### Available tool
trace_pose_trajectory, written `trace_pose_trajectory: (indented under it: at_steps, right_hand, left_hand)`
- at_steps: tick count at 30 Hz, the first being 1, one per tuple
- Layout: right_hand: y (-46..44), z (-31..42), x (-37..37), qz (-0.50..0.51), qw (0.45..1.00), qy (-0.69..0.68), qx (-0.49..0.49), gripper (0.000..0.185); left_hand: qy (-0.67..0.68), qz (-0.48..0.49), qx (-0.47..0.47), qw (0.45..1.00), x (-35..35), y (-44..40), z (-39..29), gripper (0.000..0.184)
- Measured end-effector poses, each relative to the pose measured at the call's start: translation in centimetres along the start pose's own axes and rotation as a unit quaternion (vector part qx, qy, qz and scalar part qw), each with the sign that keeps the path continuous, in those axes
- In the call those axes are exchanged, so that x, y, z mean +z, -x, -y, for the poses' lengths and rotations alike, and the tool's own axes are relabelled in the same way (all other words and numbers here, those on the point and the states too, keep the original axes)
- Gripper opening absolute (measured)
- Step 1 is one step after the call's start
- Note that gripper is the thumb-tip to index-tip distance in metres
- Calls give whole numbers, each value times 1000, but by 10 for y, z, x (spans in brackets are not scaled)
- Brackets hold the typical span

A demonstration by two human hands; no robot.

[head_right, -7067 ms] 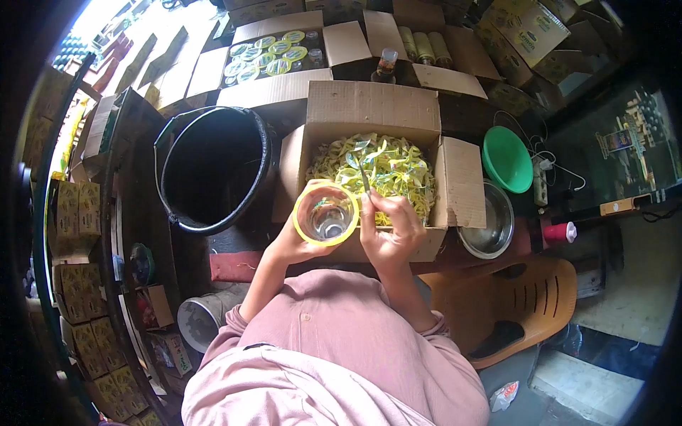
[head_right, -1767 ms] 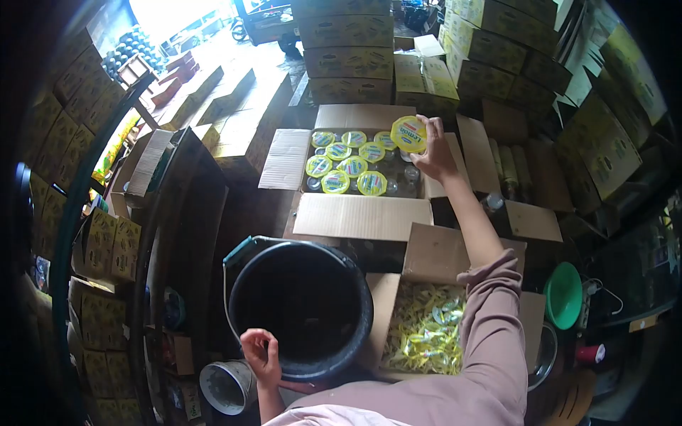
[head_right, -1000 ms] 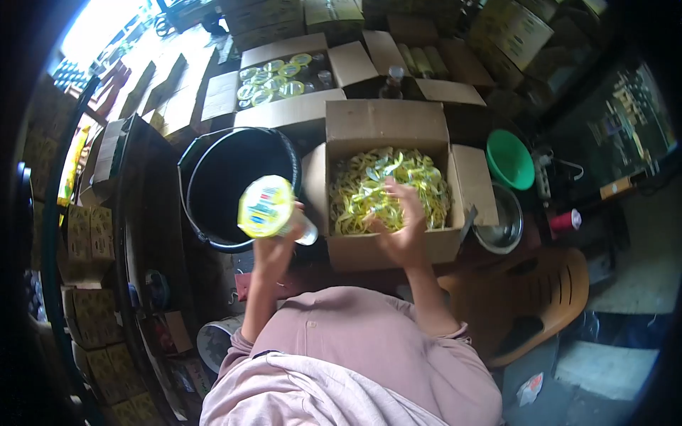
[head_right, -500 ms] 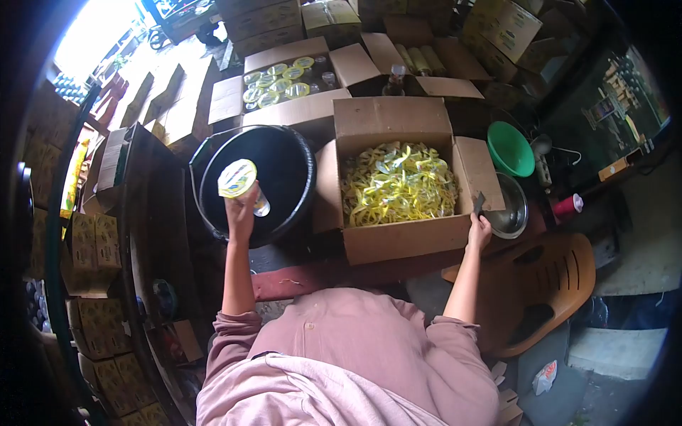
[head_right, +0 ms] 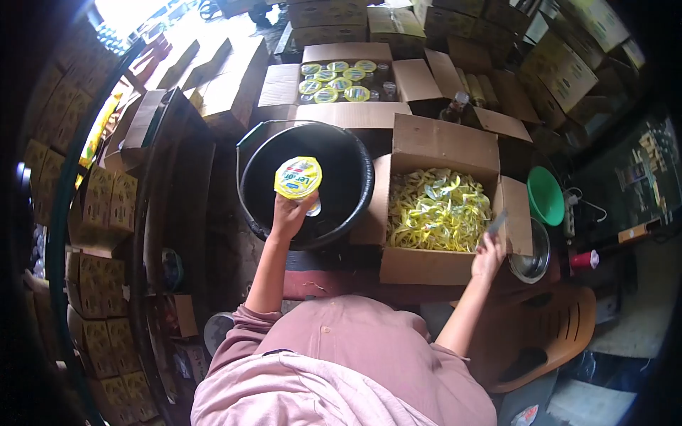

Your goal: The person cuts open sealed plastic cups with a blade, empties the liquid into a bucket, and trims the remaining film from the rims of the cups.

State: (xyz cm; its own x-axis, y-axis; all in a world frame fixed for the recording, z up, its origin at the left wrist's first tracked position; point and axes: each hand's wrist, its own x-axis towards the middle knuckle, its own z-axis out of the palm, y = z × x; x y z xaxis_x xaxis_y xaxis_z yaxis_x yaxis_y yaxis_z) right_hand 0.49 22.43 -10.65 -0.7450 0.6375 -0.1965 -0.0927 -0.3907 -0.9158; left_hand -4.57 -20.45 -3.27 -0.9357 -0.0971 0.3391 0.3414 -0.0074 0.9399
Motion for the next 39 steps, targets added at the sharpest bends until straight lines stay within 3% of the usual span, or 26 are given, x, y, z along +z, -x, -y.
trace_pose_trajectory:
  at_steps: [4, 9, 12, 15, 21, 24, 39]
  right_hand:
    - [27, -1, 108, 188, 977, -26, 91, 28]
    - [72, 2, 210, 386, 919, 82, 19, 32]
    - [107, 16, 245, 451, 872, 165, -93, 35]
    - [140, 40, 262, 470, 783, 277, -299, 35]
    - [162, 45, 264, 498, 674, 334, -431, 33]
    - [162, 46, 264, 510, 647, 348, -447, 33]
    - [160, 41, 271, 542, 622, 342, -450, 28]
  left_hand:
    - [3, 0, -7, 1000, -1, 2, 0, 25]
    - [-11, 49, 55, 997, -8, 2, 4, 37]
    - [-38, 6, 46, 998, -1, 2, -4, 44]
    - [-116, -18, 52, 992, 0, 1, 1, 52]
    - [-153, -17, 74, 985, 2, -1, 2, 52]
    - [-133, -27, 65, 989, 2, -1, 0, 51]
    - [-119, -12, 36, 992, 2, -1, 0, 52]
